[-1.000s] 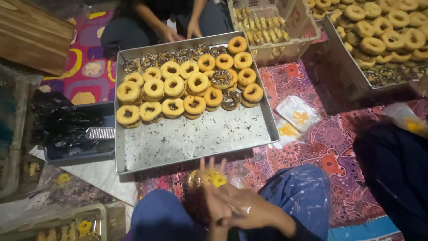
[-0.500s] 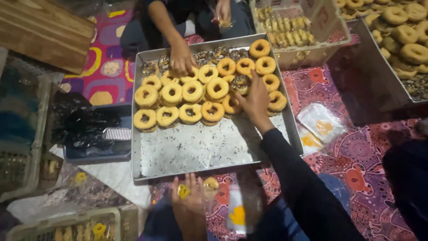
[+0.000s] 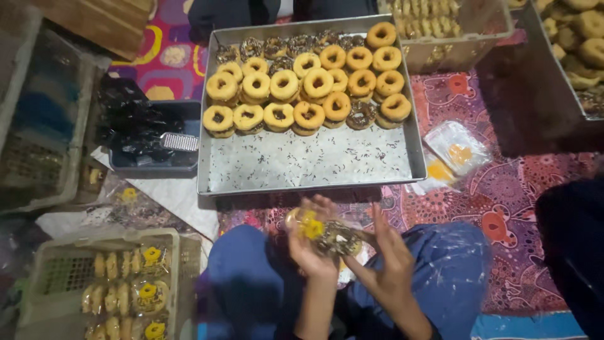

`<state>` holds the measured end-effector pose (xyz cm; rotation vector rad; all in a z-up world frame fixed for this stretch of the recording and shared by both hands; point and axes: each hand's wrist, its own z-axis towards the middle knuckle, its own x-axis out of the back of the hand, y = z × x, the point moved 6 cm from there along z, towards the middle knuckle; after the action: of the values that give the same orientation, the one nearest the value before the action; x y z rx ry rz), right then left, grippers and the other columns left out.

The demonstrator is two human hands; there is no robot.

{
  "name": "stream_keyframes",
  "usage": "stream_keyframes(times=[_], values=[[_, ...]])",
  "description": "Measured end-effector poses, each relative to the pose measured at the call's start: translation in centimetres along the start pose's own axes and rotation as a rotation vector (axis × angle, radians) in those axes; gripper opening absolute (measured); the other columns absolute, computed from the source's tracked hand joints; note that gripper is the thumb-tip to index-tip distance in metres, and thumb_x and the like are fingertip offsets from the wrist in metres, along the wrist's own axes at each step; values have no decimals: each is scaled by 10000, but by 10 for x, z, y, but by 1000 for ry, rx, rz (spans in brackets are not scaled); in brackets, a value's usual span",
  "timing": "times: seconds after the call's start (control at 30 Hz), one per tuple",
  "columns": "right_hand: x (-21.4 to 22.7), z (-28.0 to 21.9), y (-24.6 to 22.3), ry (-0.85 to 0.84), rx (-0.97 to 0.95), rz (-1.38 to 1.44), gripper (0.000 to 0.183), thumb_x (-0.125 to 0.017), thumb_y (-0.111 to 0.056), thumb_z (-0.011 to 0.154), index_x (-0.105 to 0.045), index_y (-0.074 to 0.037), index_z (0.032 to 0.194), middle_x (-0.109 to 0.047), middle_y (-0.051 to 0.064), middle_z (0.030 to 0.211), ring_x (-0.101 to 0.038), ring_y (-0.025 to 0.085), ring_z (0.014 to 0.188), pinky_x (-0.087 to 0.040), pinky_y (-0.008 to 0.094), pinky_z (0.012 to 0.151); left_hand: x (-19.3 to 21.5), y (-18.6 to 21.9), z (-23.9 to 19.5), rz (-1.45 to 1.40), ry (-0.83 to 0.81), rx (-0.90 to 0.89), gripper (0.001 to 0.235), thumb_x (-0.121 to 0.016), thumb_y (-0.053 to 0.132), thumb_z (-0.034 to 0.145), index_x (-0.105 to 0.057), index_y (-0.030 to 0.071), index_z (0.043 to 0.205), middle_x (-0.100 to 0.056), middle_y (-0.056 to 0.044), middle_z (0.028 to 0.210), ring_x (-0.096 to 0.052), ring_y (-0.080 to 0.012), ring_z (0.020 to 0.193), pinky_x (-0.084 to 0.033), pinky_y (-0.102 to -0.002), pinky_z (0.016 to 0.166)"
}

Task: The person sits on a patterned floor mat and repeatedly picks donuts from a metal tray, places them into small clear plastic bags, and sets the filled bags into a plastic crate. The person handles both plain and chocolate-topped donuts.

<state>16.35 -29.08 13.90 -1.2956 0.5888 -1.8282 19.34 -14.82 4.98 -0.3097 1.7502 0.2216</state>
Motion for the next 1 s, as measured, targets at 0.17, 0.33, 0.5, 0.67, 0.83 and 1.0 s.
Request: stream_keyframes(times=[0.17,0.33,0.5,0.67,0.83,1.0], values=[[-13,14,-26,-137,94,306,840,-703,-25,872,-277,70,1590,-707,191,1227,-699,285,1104,-533,382,948,-14,14,-3,423,-117,-121,845,-699,280,885,-258,234,1604,-518,-184,1450,-534,-317,1309,-450,-441,1134],[2,-14,-29,116,206,341,636,-788,-41,840,-547,-60,1429,-730,151,1057,-733,255,903,-583,342,845,42,15,-33,614,11,84,788,-706,259,880,-361,96,1569,-523,-148,1520,-543,-277,1291,-413,-433,1086],[-13,-13,-22,-755,283,332,590,-770,-23,876,-624,-88,1444,-797,153,1034,-758,253,852,-604,330,737,39,32,-47,1027,-210,-53,471,-522,377,1003,-623,35,1311,-640,-123,1352,-634,-231,1219,-474,-399,1065],[39,15,-14,-474,-13,588,603,-723,-73,880,-524,-68,1448,-814,132,1001,-759,205,896,-594,319,787,-55,42,-50,1878,-830,-242,153,-873,177,806,-801,66,882,-710,-68,850,-648,-212,855,-487,-386,810],[51,14,-41,-372,294,593,234,-686,-123,972,-762,-60,1185,-763,92,912,-672,174,767,-488,332,776,-153,56,-105,1859,-1212,-674,183,-805,66,782,-746,39,952,-725,-50,951,-663,-219,836,-477,-372,759],[42,-15,-36,-55,773,142,180,-718,-255,842,-754,-183,1003,-578,-20,898,-560,182,896,-410,397,863,-188,48,-125,1912,-1298,-911,150,-828,41,806,-729,13,915,-747,-47,987,-661,-214,825,-467,-357,715]])
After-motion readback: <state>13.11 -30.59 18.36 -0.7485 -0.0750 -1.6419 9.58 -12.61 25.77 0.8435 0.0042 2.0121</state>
